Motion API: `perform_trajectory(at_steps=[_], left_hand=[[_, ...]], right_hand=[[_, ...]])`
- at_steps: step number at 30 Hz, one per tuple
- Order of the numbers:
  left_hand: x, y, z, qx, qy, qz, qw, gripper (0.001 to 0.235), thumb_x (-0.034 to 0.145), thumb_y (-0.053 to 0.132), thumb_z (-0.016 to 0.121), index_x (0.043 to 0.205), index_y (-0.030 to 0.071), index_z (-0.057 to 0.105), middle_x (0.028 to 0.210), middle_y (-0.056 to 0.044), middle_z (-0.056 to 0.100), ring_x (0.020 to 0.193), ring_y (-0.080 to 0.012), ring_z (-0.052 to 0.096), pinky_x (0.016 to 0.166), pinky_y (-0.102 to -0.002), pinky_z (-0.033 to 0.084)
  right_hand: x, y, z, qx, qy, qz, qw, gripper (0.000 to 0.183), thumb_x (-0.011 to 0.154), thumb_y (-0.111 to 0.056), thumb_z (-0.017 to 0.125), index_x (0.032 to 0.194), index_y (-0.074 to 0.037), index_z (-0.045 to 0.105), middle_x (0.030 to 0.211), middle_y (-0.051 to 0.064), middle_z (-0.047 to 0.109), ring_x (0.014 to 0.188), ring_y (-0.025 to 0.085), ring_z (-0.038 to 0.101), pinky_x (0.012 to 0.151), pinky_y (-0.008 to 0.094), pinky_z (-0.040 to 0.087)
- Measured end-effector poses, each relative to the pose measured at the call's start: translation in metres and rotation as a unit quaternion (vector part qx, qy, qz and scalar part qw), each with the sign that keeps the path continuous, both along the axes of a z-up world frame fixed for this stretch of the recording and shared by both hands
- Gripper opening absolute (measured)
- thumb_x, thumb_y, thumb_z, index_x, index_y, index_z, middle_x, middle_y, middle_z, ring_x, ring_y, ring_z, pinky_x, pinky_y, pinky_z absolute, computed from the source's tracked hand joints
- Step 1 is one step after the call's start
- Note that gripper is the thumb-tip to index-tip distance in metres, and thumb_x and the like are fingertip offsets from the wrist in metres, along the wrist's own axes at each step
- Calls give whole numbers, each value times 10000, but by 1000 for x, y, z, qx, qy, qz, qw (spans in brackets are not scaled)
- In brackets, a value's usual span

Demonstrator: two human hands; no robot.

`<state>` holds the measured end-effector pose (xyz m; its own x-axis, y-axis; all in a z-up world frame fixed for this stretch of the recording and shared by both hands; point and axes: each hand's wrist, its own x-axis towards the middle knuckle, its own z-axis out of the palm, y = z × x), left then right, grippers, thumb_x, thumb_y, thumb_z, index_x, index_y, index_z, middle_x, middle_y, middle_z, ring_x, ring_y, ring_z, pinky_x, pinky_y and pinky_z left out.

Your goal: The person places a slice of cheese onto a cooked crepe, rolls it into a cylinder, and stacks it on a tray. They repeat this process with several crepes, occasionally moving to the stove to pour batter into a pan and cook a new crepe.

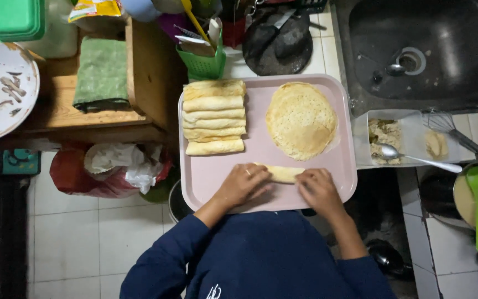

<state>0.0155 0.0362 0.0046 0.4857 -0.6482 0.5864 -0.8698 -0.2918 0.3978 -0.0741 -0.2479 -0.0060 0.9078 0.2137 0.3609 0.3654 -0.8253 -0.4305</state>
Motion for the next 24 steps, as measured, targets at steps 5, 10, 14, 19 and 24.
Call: perform_trajectory(at_steps=[5, 10, 14, 19, 24], left_hand=[[4, -6, -35, 65, 59, 125, 988, 439, 981, 403, 596, 1367, 195, 574, 1345, -50, 590, 1262, -305, 538, 956, -481, 458], [-13, -10, -17, 194, 141, 85, 967, 576, 1008, 528, 530, 1468, 182, 520, 1488, -81, 539, 1440, -309, 416, 1092, -554, 348], [-27, -5, -31, 140, 61, 87, 984, 423, 912, 481, 673, 1247, 223, 649, 1185, 0, 687, 1221, -205, 584, 1100, -487, 345], [-29, -4, -38, 78, -14, 77, 994, 323, 864, 470, 732, 1100, 258, 668, 1018, 53, 694, 1017, -157, 627, 1064, -428, 361], [-27, -7, -16, 89, 38, 54, 994, 643, 813, 605, 731, 1317, 228, 602, 1265, -33, 616, 1216, -241, 558, 1087, -483, 328]], right_hand=[[15, 12, -7, -27, 28, -36, 999, 346, 929, -277, 733, 1253, -154, 716, 1147, 73, 669, 1134, 295, 619, 967, 438, 471], [2, 25, -18, -104, 58, -29, 992, 526, 896, -423, 751, 1347, -167, 664, 1217, 70, 684, 1242, 281, 580, 1036, 467, 416], [-16, 24, -16, -38, 41, 14, 998, 355, 876, -287, 786, 1204, -187, 696, 1036, 29, 663, 1100, 288, 626, 995, 482, 442], [-23, 28, -3, 6, 69, 43, 997, 258, 874, -219, 788, 1121, -189, 719, 962, 9, 675, 1034, 260, 656, 979, 454, 448], [-14, 25, 19, -5, 67, 7, 998, 519, 815, -407, 834, 1255, -167, 698, 1126, 69, 641, 1108, 304, 595, 960, 466, 420]])
